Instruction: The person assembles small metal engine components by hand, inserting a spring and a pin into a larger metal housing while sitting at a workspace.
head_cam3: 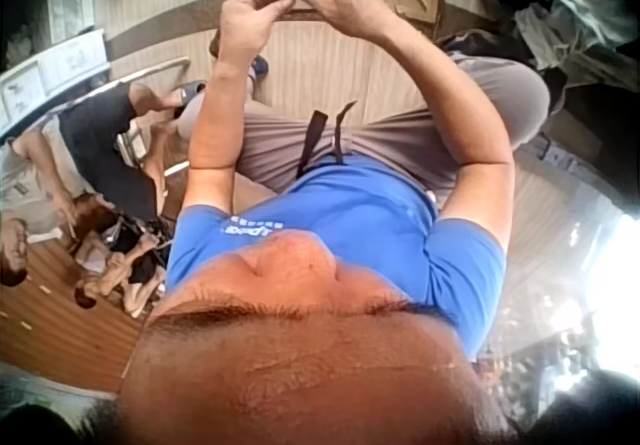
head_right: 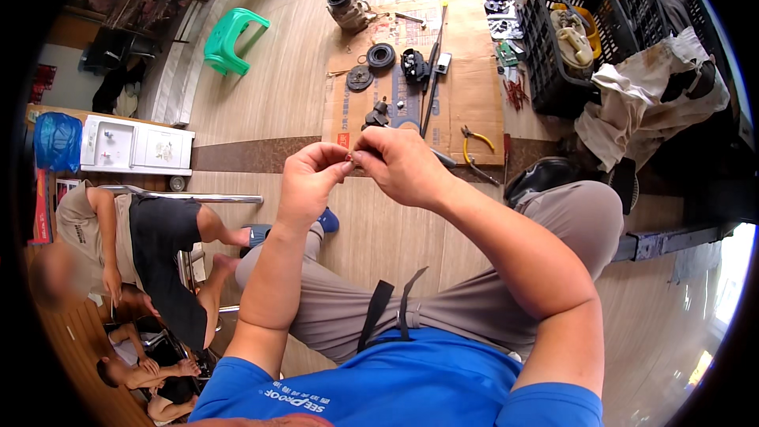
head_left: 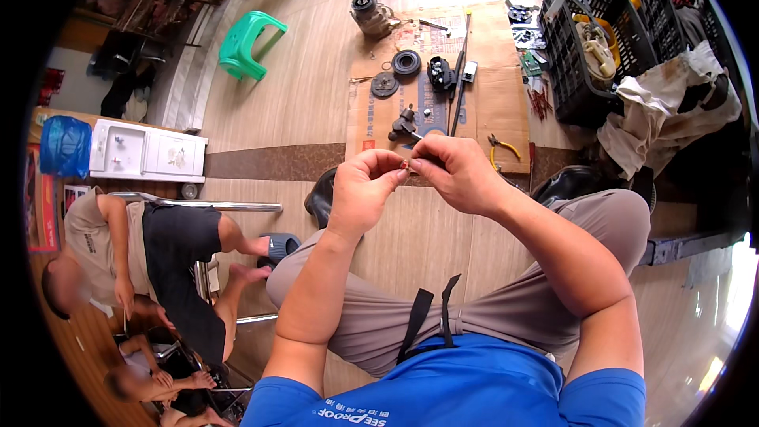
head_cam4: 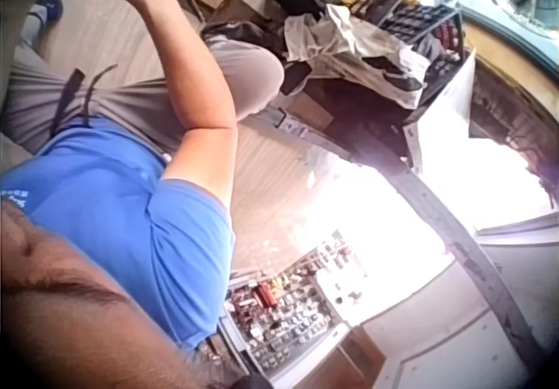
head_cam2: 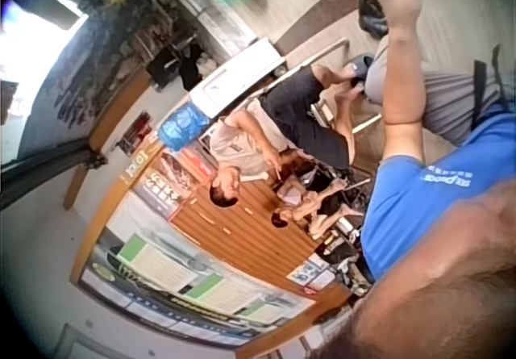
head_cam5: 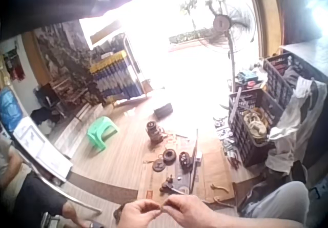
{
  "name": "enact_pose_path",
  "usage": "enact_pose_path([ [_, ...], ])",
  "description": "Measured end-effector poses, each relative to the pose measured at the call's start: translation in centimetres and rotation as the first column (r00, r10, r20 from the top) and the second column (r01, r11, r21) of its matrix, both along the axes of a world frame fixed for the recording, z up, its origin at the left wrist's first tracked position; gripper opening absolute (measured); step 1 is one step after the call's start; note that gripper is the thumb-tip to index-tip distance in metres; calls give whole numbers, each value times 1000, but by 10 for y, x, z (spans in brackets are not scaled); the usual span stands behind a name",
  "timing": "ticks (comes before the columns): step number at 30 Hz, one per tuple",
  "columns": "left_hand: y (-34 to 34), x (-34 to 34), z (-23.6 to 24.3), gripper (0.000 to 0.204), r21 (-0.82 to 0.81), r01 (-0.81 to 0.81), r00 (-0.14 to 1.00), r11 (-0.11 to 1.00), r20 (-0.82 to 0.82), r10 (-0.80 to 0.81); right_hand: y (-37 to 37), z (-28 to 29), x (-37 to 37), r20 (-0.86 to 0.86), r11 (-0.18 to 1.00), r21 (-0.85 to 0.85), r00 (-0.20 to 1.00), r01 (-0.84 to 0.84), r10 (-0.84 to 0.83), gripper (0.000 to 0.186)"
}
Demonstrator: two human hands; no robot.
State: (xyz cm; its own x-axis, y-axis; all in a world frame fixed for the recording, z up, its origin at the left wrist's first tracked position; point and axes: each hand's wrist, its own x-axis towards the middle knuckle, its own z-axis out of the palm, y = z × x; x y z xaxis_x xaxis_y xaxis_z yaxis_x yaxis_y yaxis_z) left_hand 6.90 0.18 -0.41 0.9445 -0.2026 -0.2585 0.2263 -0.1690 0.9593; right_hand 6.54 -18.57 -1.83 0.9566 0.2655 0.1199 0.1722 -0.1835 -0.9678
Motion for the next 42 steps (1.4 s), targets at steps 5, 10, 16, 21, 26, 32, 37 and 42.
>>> enact_pose_path([
  [5,0,-2,1,12,-5,106,994,994,-25,-106,-1,-10,5,-64,998,38,997,39,-37,15],
  [10,2,0,1,12,-160,72,997,985,-6,-74,-3,-21,8,-205,1000,0,978,30,-29,14],
  [16,1,4,-2,11,-206,-111,994,972,0,114,1,-12,-6,-130,999,21,991,-24,26,14],
  [21,1,4,-2,10,-88,-111,993,990,22,113,-4,13,-6,9,995,-33,995,-95,96,13],
  [26,0,0,-3,11,27,82,996,996,-50,-80,-6,4,5,58,999,-50,998,20,-17,14],
  [32,1,1,4,12,-46,174,982,984,-67,-177,-11,-8,9,-55,991,-82,993,101,-106,16],
  [37,4,3,6,13,-92,181,977,979,-98,-190,-8,-10,7,-134,994,35,986,107,-102,15],
  [42,5,3,3,12,-59,176,972,983,-148,-183,-7,-6,8,-70,993,62,993,100,-95,13],
])
